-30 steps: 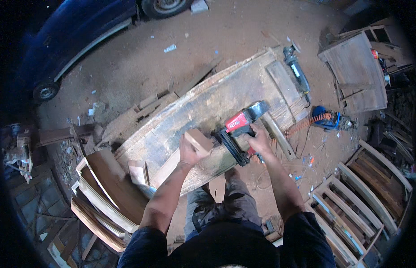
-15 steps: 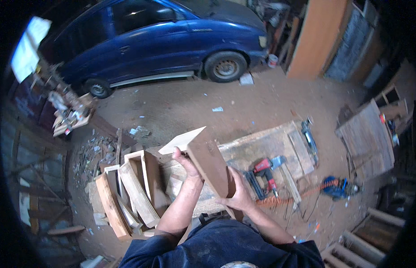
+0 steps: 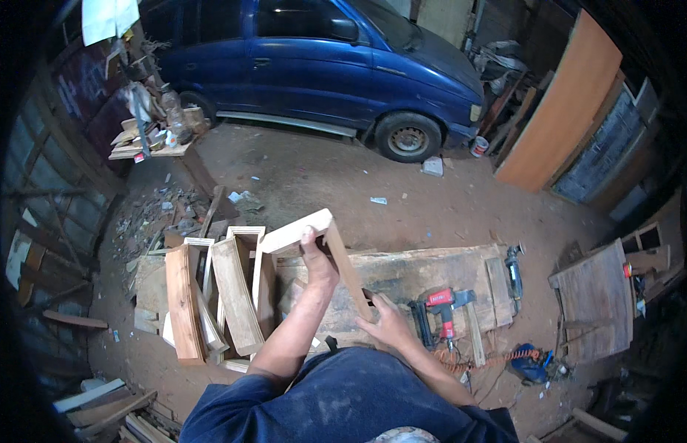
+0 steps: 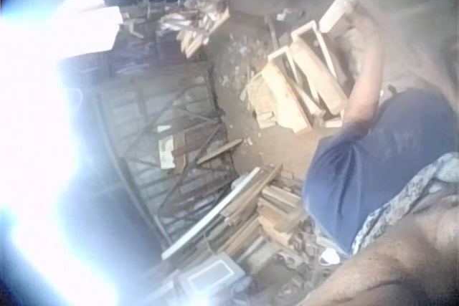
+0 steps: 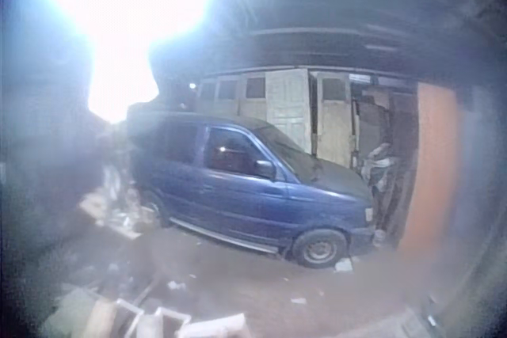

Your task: The person assembles small wooden boxes using a pneumatic nail gun. They pick up wooden planks, align them on a workbench, and drive nails into the joints to form rectangular frames. The person repeatedly constructs these frames and stacks them on the floor.

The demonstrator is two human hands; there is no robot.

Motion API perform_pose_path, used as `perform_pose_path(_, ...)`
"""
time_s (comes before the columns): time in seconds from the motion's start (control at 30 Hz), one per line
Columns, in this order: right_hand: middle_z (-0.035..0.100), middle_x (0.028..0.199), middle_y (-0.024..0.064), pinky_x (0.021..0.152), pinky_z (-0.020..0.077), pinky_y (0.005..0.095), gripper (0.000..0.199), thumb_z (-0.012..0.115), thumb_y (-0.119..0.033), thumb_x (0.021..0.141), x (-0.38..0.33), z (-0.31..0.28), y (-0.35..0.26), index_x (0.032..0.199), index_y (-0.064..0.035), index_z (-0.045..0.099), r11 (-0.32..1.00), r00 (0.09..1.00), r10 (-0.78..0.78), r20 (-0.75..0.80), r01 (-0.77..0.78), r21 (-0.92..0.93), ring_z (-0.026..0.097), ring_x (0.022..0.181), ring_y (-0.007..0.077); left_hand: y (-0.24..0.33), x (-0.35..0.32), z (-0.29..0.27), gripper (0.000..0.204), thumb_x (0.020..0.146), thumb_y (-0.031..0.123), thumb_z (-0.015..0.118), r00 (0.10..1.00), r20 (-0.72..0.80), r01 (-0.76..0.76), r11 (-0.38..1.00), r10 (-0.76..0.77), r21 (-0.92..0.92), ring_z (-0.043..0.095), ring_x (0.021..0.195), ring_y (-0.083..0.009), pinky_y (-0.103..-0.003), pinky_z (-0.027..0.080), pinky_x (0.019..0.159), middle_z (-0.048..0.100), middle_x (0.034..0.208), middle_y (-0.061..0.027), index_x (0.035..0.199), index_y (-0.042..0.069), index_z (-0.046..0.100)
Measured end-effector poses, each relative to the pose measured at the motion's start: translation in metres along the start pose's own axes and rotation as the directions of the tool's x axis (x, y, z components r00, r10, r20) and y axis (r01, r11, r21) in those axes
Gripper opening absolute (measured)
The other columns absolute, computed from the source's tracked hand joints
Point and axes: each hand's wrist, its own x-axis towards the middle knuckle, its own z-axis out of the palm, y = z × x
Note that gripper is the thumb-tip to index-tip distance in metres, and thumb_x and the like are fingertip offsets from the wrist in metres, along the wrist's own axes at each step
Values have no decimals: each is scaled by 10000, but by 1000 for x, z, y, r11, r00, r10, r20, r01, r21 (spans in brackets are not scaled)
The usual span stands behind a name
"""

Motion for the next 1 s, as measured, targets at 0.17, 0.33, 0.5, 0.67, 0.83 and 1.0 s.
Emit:
perform_pose_path(0.17, 627, 1211, 219, 864, 539, 495, 587, 715, -268, 874, -2, 28, 11, 1387, -43, 540, 999, 998, 25, -54, -26, -26, 635, 1065, 438, -13, 3, -38, 626, 901, 622, 575, 981, 169, -100, 994, 91, 42, 583, 1137, -220, -402, 455, 988, 623, 1193, -44, 1266, 113, 589)
perform_pose_path(0.33, 625, 1204, 213, 833, 543, 488, 561, 706, -226, 882, -6, 38, 38, 1380, -33, 537, 997, 986, 62, -152, -54, 54, 648, 1031, 425, -25, -31, -46, 787, 880, 553, 636, 952, 301, -149, 945, 57, 290, 425, 1373, -251, -418, 254, 1174, 523, 1407, -101, 1437, 24, 461)
perform_pose_path(0.5, 670, 1155, 207, 815, 562, 452, 493, 722, -223, 892, -4, 40, 62, 1344, -77, 589, 949, 939, 296, -177, -268, 164, 685, 991, 394, -37, -55, -67, 771, 852, 494, 711, 956, 293, -184, 780, 0, 598, 463, 1314, -276, -437, 334, 1132, 523, 1391, -159, 1378, -33, 512)
perform_pose_path(0.67, 709, 1084, 130, 837, 547, 367, 442, 743, -251, 924, -5, 31, 104, 1277, -25, 600, 873, 958, 285, -35, -245, 422, 667, 958, 186, -10, -57, -22, 516, 876, 276, 767, 784, 496, -619, 532, 374, 577, 567, 1231, -318, -424, 415, 1089, 602, 1280, -159, 1257, -10, 570)
perform_pose_path(0.83, 725, 1140, 154, 907, 536, 380, 445, 706, -326, 966, -5, 23, 128, 1272, -12, 630, 815, 902, 418, -106, -321, 483, 680, 1049, 224, 14, -20, -78, 458, 820, 337, 832, 689, 687, -725, 211, 233, 656, 703, 961, -348, -426, 552, 868, 711, 987, -179, 1089, 16, 648)
perform_pose_path(1.0, 726, 1138, 212, 973, 524, 419, 522, 686, -525, 920, 3, 19, 156, 1203, -87, 712, 891, 878, 454, 149, -445, -94, 685, 1122, 346, 6, -64, -163, 440, 849, 422, 768, 910, 381, -398, -86, -161, 913, 702, 775, -413, -488, 560, 691, 688, 810, -243, 957, 9, 658)
